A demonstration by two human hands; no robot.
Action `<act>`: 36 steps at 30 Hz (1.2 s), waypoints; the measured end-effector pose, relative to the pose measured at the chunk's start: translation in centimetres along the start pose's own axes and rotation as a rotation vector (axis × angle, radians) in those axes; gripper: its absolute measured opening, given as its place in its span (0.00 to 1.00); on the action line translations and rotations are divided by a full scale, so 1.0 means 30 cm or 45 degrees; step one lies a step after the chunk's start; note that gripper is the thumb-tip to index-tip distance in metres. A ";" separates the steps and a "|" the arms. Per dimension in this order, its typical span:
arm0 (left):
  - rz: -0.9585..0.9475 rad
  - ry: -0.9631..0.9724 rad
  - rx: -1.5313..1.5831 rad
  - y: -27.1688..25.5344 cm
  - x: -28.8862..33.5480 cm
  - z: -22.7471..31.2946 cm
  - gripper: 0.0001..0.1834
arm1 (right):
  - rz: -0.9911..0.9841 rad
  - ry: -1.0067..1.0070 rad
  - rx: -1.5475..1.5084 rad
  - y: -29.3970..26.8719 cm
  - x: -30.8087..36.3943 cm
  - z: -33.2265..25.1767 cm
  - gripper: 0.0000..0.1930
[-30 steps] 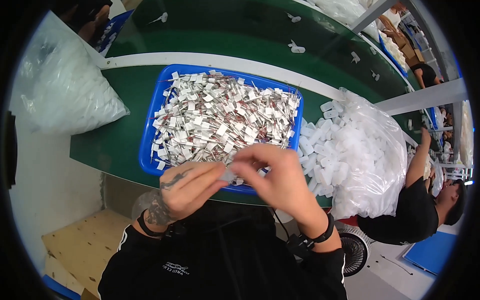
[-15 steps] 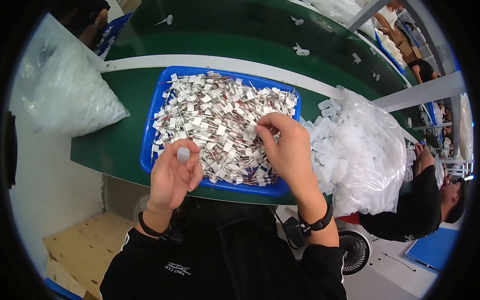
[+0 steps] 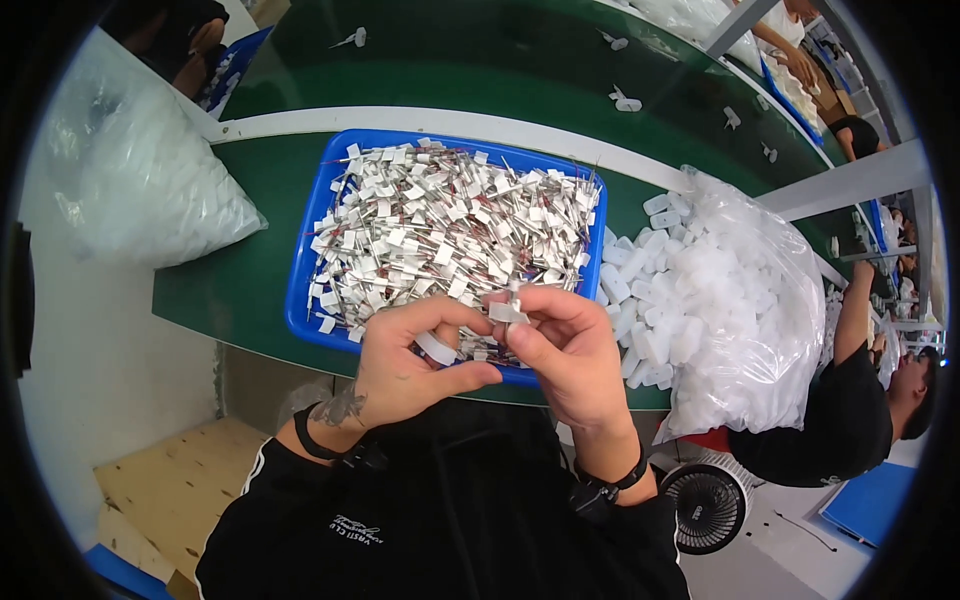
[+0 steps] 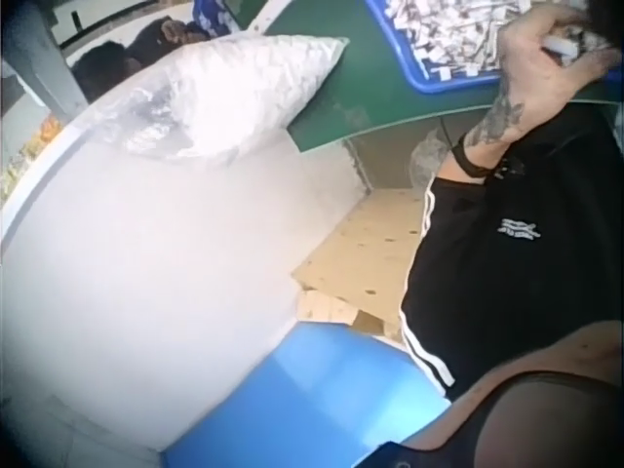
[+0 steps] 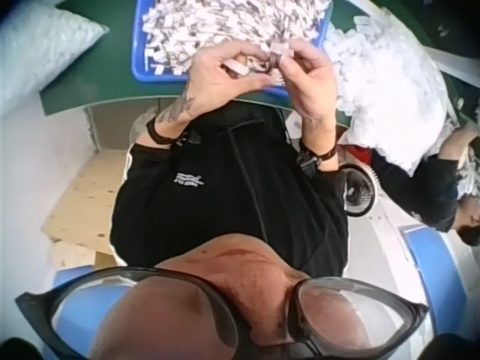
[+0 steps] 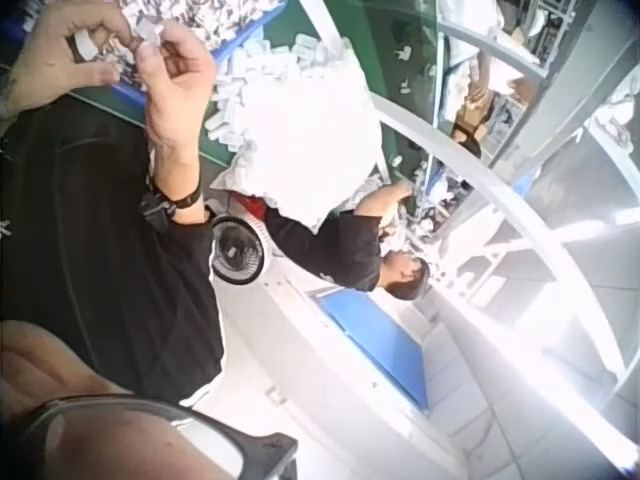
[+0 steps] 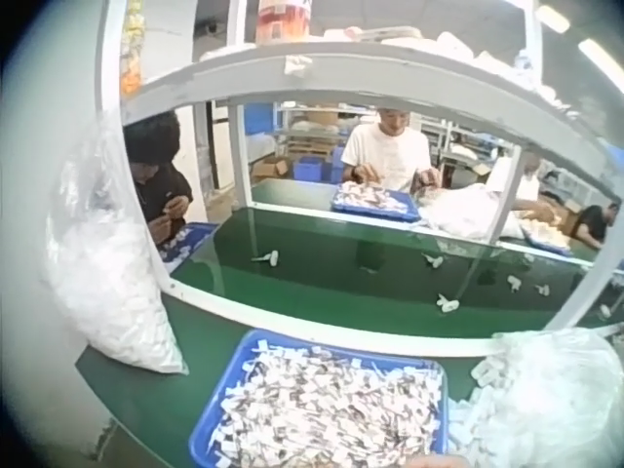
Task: Assembling small electronic components by inserting wired connectors into white plastic caps.
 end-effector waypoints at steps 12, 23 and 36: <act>0.025 0.447 -0.377 0.057 0.019 0.027 0.11 | -0.053 -0.062 0.073 -0.046 0.046 0.004 0.09; -0.001 0.353 -0.329 0.005 0.010 0.063 0.09 | 0.111 -0.110 1.019 0.006 0.086 -0.112 0.07; -0.043 0.410 -0.181 0.029 0.100 0.020 0.06 | 0.249 -0.461 1.089 0.031 0.179 -0.022 0.08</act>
Point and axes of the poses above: each hand's wrist, its own x-axis away from the middle knuckle, its own y-axis out of the palm, z = x × y, the point moved 2 cm from there along -x, towards the middle knuckle, and after that the axes turned 6 degrees about y, right-handed, at the moved point
